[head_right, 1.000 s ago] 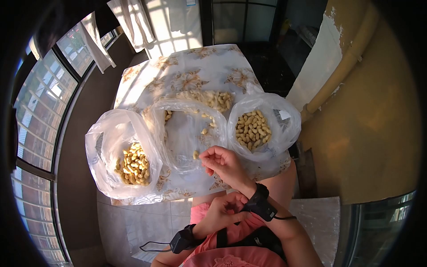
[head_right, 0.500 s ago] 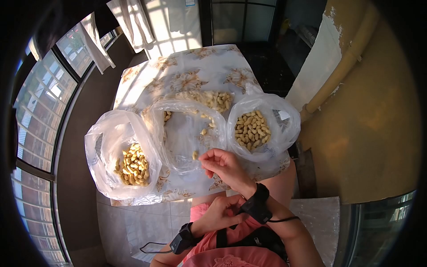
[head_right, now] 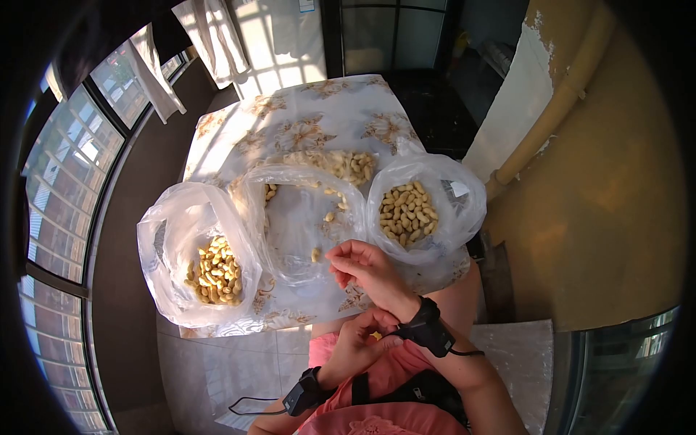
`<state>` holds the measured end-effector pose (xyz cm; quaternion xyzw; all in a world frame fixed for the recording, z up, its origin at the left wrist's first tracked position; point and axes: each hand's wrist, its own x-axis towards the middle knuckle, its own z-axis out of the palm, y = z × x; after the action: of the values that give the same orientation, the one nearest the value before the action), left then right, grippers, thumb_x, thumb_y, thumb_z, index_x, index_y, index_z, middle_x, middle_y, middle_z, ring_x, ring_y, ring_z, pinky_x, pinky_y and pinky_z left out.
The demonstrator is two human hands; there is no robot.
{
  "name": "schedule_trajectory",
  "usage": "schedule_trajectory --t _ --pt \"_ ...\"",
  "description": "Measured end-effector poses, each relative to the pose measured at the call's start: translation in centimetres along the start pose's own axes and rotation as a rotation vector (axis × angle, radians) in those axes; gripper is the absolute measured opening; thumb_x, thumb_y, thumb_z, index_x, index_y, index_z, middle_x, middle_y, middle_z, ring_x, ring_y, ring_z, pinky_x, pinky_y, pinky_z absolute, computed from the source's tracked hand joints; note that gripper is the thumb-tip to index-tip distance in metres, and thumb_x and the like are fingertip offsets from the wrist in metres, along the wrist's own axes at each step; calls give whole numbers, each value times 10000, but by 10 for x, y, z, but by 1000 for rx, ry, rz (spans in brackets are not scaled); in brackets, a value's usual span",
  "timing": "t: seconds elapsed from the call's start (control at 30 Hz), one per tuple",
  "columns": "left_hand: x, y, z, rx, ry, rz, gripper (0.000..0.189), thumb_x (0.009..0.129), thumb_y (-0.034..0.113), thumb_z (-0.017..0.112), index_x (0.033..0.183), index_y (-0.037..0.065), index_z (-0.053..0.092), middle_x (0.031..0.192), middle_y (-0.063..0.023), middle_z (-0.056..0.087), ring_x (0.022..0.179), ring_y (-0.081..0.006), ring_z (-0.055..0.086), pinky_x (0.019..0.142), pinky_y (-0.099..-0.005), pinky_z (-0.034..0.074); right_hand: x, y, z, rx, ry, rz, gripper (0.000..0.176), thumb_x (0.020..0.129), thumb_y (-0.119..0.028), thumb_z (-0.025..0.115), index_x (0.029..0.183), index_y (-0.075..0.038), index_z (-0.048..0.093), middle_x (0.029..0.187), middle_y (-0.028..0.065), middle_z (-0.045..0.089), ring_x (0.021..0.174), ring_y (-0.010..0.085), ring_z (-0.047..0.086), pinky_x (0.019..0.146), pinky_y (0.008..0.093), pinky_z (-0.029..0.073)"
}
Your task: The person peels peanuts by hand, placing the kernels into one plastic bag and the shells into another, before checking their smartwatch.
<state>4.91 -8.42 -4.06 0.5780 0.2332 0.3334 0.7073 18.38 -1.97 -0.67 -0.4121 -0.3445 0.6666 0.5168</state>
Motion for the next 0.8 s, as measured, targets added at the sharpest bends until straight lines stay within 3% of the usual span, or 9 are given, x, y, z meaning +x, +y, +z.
schedule_trajectory --t 0.07,0.13,0.37,0.43,0.57,0.63,0.8 --pt "-4 -6 1 -41 49 -16 244 833 78 807 1038 22 687 882 9 690 728 -51 564 633 -216 438 -1 -2 3 65 28 8 182 994 -156 630 1119 -25 646 926 40 645 773 105 589 717 235 485" --pt "-6 -9 -1 29 23 -118 194 835 -3 792 980 11 664 986 -19 681 885 -71 623 791 -225 505 -1 -5 8 84 37 2 163 1000 -135 613 1112 -20 642 913 39 634 766 112 581 706 240 479" --pt "-3 -14 9 0 132 -65 202 814 -29 798 964 12 668 988 -23 658 880 -85 617 778 -235 508 -1 -7 13 88 58 -16 140 1001 -105 598 1103 -16 636 909 39 621 763 124 568 700 245 468" --pt "0 -20 11 -15 240 110 257 773 37 838 983 27 691 918 -17 665 778 -71 605 674 -223 492 -3 -9 15 108 59 -33 140 1002 -104 595 1103 -16 634 910 41 622 761 125 566 699 251 468" --pt "-3 -12 10 37 230 152 282 765 33 838 1003 25 687 966 -36 644 836 -114 625 730 -247 518 -1 -6 12 217 51 -80 143 1003 -104 588 1109 -16 631 899 43 617 753 126 553 692 271 460" --pt "-2 -3 12 127 232 280 284 768 28 829 1014 27 687 999 -53 624 898 -161 626 756 -271 515 1 -7 12 242 47 -88 145 1003 -105 587 1111 -17 630 892 42 614 750 123 547 690 277 455" --pt "2 3 3 251 120 278 280 774 57 828 1016 43 689 1023 -73 595 915 -211 617 764 -306 507 1 -4 10 263 38 -73 146 1001 -106 589 1109 -16 628 876 37 606 747 114 537 686 280 442"
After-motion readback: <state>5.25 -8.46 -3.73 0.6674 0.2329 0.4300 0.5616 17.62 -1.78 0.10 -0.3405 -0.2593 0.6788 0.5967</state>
